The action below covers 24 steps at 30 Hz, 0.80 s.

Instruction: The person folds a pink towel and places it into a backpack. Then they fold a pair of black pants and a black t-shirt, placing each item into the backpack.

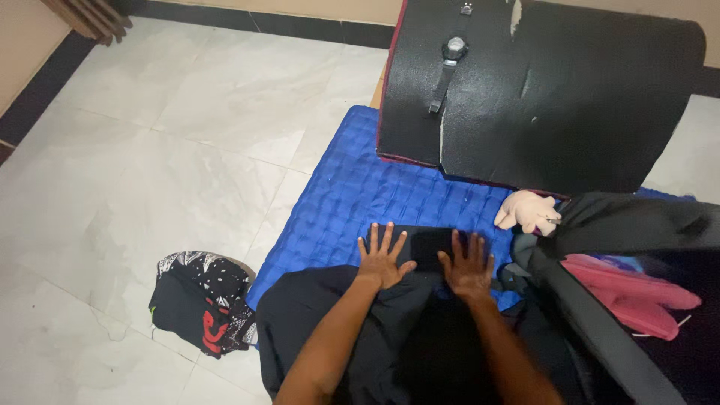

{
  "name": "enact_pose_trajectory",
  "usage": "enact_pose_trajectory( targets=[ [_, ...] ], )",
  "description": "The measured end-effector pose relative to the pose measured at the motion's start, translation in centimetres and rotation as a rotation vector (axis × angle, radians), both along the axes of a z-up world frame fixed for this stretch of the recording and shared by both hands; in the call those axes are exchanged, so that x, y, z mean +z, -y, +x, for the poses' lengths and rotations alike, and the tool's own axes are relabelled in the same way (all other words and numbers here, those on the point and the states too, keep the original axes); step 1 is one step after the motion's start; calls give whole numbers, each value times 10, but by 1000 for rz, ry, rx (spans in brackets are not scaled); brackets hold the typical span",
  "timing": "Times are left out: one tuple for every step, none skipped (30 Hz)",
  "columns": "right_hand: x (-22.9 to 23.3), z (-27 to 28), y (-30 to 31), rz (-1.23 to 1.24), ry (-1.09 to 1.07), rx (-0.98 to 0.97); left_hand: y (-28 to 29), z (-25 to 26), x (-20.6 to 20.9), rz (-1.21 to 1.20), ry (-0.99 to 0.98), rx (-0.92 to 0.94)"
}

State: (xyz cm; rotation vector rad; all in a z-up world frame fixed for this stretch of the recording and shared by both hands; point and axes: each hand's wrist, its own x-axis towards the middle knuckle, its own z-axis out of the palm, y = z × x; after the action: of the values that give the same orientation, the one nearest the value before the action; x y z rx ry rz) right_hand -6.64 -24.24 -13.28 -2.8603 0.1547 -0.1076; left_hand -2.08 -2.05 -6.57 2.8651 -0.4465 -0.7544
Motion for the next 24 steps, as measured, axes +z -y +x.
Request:
enact_pose_trajectory(
  targets=[
    [-2, 0, 2, 52, 25, -20, -3, 2, -8, -37, -8, 20],
    [-5, 1, 4, 70, -27, -54, -7, 4, -17, -171, 166, 97],
    [-8, 2, 7, 89, -79, -87, -12, 6, -28, -306, 338, 177],
    [-11, 7, 8, 108, -124, -119, -16, 13, -38, -441, 516, 262],
    [-13, 13, 11, 229, -84, -87, -20, 22, -47, -478, 396, 366],
    [-16, 13, 12, 352, -52, -52, -25, 27, -56, -507, 266, 473],
    [-18, 12, 13, 474, -19, -17, -28, 29, -64, -533, 134, 578],
    [-17, 13, 18, 476, 124, 34, -26, 31, -69, -622, 180, 546],
    [-15, 14, 22, 477, 267, 86, -22, 31, -71, -710, 227, 513],
    [-11, 17, 23, 480, 416, 135, -19, 33, -69, -794, 277, 474],
    [-4, 19, 25, 466, 374, 66, -14, 35, -63, -783, 297, 445],
    [3, 16, 31, 451, 325, -4, -7, 30, -56, -771, 311, 419],
    [10, 14, 34, 437, 276, -74, 0, 25, -48, -758, 324, 393],
    [18, 13, 33, 314, 305, -66, 4, 19, -38, -647, 411, 323],
    [25, 11, 30, 191, 333, -57, 9, 15, -27, -535, 495, 252],
    [31, 9, 26, 69, 357, -51, 15, 11, -16, -421, 574, 178],
    [36, 10, 18, 85, 421, 20, 21, 7, -7, -500, 660, 71],
    [39, 18, 9, 98, 489, 96, 28, 7, 2, -580, 750, -31],
    [41, 24, 0, 112, 556, 173, 34, 6, 9, -659, 839, -135],
    [41, 28, -10, 227, 587, 290, 39, 7, 14, -742, 724, -104],
    [39, 32, -23, 342, 615, 408, 43, 7, 17, -823, 607, -73],
    [35, 32, -30, 458, 635, 523, 45, 5, 17, -901, 482, -41],
    [31, 31, -32, 370, 521, 455, 45, 7, 14, -778, 461, -26],
    [26, 29, -34, 284, 405, 383, 42, 9, 11, -654, 435, -11]
  ],
)
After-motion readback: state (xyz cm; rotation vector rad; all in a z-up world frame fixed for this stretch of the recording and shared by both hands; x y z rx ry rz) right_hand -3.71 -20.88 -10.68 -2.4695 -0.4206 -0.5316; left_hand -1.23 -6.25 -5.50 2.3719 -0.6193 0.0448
